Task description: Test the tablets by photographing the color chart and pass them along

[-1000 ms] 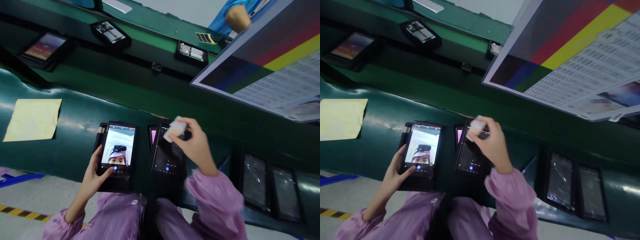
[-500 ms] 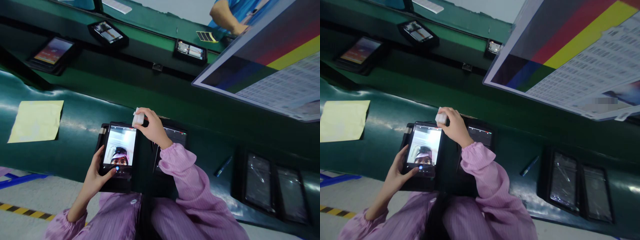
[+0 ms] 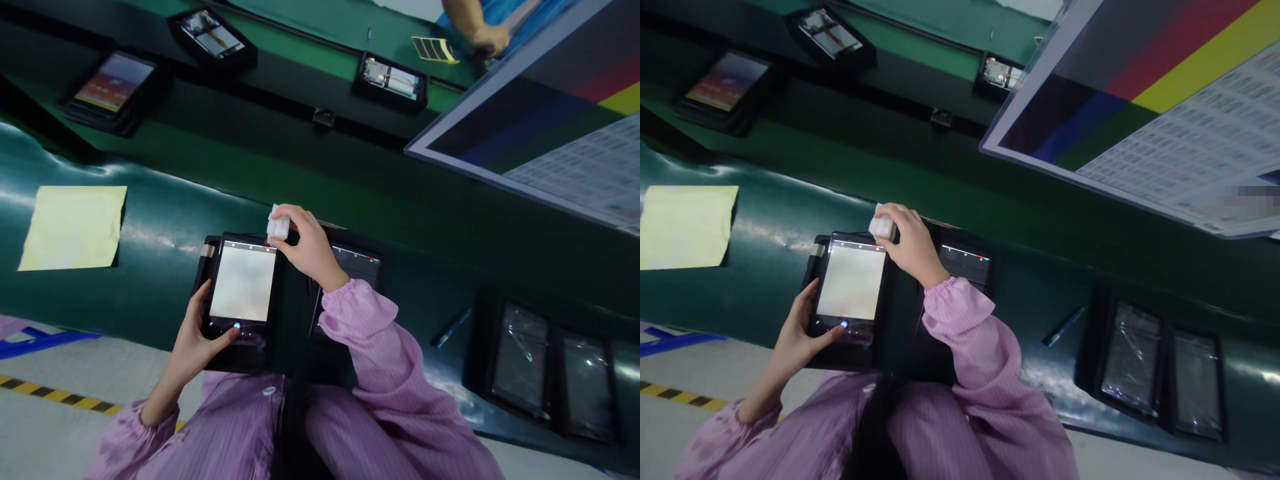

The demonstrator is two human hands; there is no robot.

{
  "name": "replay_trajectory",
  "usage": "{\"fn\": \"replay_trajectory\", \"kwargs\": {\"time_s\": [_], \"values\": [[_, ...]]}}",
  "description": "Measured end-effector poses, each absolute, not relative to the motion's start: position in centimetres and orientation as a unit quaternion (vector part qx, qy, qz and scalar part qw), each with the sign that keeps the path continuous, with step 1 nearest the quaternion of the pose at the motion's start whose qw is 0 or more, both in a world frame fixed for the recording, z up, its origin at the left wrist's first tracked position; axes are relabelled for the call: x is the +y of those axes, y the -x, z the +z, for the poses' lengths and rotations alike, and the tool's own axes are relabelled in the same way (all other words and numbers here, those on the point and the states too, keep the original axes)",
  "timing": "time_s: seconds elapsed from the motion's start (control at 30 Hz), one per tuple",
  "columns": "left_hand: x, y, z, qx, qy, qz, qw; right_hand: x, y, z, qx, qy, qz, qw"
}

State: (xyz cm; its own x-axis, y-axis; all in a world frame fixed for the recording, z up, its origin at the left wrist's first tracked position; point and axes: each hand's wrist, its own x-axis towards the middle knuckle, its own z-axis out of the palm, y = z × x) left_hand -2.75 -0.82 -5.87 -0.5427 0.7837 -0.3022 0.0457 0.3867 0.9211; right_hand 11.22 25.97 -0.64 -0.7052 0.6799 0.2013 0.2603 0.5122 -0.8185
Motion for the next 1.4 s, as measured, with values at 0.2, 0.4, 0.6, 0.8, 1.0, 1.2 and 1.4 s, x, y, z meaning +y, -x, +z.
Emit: {"fn": "replay_trajectory", "kwargs": {"time_s": [0.2,0.4,0.6,0.8,1.0,1.2,1.4], "values": [[-0.8,2.6,-6.2,0.753,-0.284,0.468,0.364,25.8,-11.1,-0.6,-0.834,0.289,0.399,0.25],[-0.8,2.9,-6.0,0.745,-0.285,0.467,0.382,25.7,-11.1,-0.6,-0.841,0.283,0.384,0.256],[-1.4,3.8,-5.4,0.712,-0.303,0.467,0.428,25.6,-11.1,-0.4,-0.844,0.288,0.376,0.251],[-1.6,3.9,-5.6,0.71,-0.316,0.459,0.431,25.4,-11.2,-0.5,-0.842,0.283,0.377,0.261],[-1.3,3.8,-5.5,0.717,-0.309,0.458,0.425,25.1,-11.1,-0.6,-0.844,0.282,0.372,0.262],[-1.6,3.8,-5.9,0.725,-0.316,0.45,0.415,25.0,-10.9,-0.9,-0.844,0.287,0.369,0.264],[-1.3,3.5,-6.0,0.717,-0.307,0.473,0.411,24.0,-13.6,3.0,-0.857,0.297,0.316,0.277]]}}
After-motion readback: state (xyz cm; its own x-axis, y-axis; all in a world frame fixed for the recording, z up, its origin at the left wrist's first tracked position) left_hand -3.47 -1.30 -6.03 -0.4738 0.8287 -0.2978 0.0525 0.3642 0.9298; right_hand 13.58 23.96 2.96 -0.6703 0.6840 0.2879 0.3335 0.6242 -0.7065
